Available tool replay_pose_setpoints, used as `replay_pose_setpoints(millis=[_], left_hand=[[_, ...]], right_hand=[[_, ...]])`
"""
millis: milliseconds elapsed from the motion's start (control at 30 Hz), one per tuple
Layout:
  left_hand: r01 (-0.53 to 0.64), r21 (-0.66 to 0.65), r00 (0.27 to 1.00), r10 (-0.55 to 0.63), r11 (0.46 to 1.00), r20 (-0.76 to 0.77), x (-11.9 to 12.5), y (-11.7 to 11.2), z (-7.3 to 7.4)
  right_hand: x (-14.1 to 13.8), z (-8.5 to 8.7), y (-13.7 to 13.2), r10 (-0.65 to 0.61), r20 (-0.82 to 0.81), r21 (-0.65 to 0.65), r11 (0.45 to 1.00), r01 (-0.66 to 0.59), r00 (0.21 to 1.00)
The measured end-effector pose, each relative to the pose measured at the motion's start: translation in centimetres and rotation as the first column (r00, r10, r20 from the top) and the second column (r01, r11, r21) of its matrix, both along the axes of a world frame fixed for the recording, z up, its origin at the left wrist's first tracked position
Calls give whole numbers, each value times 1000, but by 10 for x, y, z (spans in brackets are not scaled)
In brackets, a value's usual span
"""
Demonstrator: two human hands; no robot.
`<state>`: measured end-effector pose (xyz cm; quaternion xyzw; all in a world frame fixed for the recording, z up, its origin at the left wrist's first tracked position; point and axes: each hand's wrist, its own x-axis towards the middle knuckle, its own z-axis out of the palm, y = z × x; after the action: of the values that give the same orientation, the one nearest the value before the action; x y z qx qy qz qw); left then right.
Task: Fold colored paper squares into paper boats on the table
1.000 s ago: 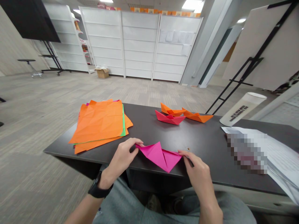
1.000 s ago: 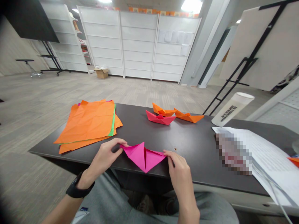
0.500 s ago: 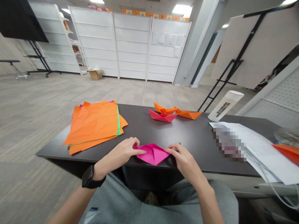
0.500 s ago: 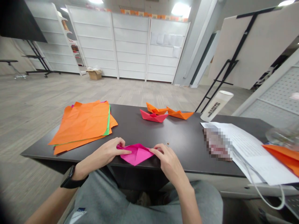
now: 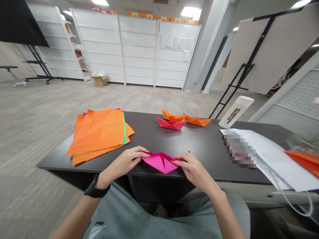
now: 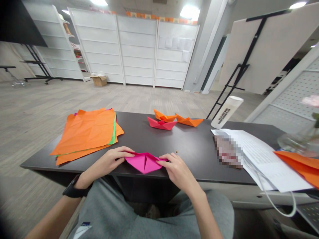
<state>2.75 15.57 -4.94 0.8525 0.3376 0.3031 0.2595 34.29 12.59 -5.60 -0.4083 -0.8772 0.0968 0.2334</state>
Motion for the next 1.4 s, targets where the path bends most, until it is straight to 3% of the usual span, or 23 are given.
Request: replay_pose_setpoints(millis=[100, 200, 333, 433, 667, 800, 933, 1167, 1400], left_hand=[[-141, -132, 984, 154, 981, 87, 2, 6, 0], [-166, -354, 966, 224, 920, 127, 5, 17, -1], [-142, -527, 932, 293, 838, 214, 8, 31, -6], [-174, -601, 855, 422, 780, 300, 9, 34, -11], [-241, -588, 698, 559, 772, 448, 12, 28, -22], [-235, -594, 650, 579, 769, 492, 12, 26, -20], [-209, -619, 630, 589, 757, 507, 13, 25, -16], [-179, -660, 630, 600, 729, 493, 10, 25, -15], [-229, -586, 616, 582, 777, 531, 12, 28, -19]], right_hand=[[-1, -3, 8, -83, -204, -121, 991, 60, 975], [-5, -5, 20, -213, -376, -304, 948, 97, 902], [-10, -5, 34, -395, -525, -583, 812, 19, 754], [-11, -3, 38, -479, -536, -680, 733, -19, 695], [-13, 1, 37, -581, -542, -718, 696, 26, 607], [-18, -1, 37, -636, -550, -710, 697, 98, 542], [-19, -2, 36, -664, -563, -703, 698, 137, 492], [-15, -1, 32, -646, -592, -712, 699, 62, 482], [-17, 0, 31, -650, -588, -716, 695, 65, 481]])
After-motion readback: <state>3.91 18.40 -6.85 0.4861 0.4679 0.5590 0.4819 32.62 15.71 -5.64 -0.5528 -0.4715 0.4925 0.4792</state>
